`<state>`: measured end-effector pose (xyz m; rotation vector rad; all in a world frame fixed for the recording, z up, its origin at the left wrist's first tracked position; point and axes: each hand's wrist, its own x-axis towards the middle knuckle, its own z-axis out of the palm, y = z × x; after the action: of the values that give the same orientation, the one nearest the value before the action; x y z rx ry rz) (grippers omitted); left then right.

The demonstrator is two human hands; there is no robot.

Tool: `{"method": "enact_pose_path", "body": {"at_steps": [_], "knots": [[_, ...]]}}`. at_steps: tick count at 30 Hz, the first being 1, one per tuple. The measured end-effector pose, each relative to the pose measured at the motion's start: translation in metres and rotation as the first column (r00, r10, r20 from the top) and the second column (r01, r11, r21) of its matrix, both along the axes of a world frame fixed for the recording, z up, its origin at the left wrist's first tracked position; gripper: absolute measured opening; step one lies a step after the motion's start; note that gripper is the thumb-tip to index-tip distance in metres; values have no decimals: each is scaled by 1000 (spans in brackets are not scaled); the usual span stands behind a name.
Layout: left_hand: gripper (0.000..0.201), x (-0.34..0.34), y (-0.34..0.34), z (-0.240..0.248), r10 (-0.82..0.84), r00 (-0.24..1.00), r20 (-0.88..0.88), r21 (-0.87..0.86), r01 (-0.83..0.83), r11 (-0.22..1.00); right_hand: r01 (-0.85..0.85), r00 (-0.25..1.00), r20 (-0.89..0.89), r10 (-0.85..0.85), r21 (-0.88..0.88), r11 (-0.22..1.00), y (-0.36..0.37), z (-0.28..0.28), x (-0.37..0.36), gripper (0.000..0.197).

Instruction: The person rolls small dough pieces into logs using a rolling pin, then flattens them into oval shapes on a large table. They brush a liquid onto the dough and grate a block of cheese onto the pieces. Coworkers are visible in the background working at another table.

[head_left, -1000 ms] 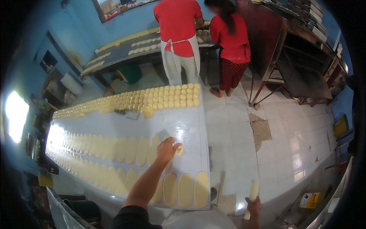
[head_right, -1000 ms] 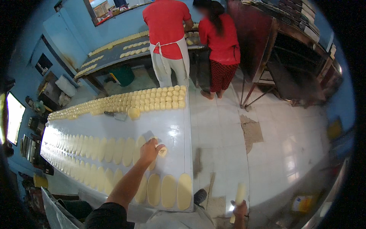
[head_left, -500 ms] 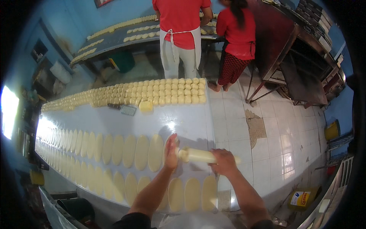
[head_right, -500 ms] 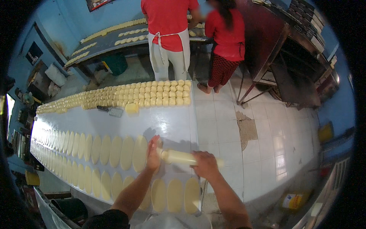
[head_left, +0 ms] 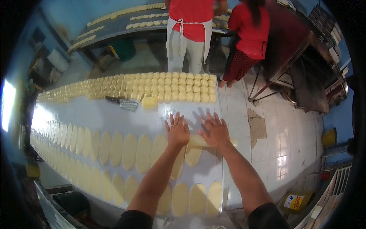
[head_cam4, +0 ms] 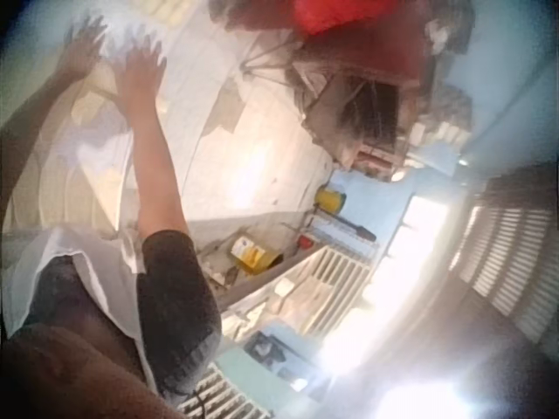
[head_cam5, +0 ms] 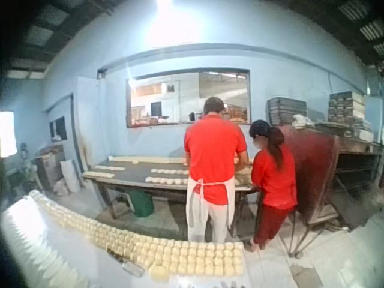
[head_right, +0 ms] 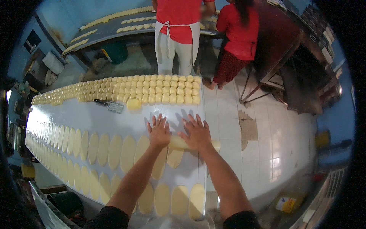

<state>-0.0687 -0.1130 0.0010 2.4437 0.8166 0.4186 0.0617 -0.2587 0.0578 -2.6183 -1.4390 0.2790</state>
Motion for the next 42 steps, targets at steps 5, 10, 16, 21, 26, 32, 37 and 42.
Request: {"method": "enact_pose_path", "body": {"at_steps": [5,10,16,21,26,32,37,42], "knots": [[43,-39,-29,-13,-73,984,-161,-5,73,997,-106,993,-73,90,-250,962,-25,19,-43,70],[44,19,19,12,15,998,-55,162,-6,987,108,994,-7,-108,-14,994,14,0,-1,66],[48,34,22,13,-16,998,-59,204,28,978,115,993,9,-115,-48,992,-2,4,-44,61],[46,-47,-42,15,-147,983,-108,1,148,989,49,992,-113,-60,-95,994,-59,7,-95,57],[45,-130,-99,20,-124,984,-130,117,139,983,-73,992,-102,70,-35,997,-99,13,-129,62],[52,-189,-154,37,-80,959,-272,170,130,977,-200,974,-136,181,-138,970,-135,25,-135,73],[57,-218,-189,43,46,995,-86,64,-41,997,-77,978,-189,82,33,996,-179,18,-127,73],[50,-195,-197,19,-153,953,-261,230,215,949,530,784,-484,-388,196,825,-277,5,-104,63]]}}
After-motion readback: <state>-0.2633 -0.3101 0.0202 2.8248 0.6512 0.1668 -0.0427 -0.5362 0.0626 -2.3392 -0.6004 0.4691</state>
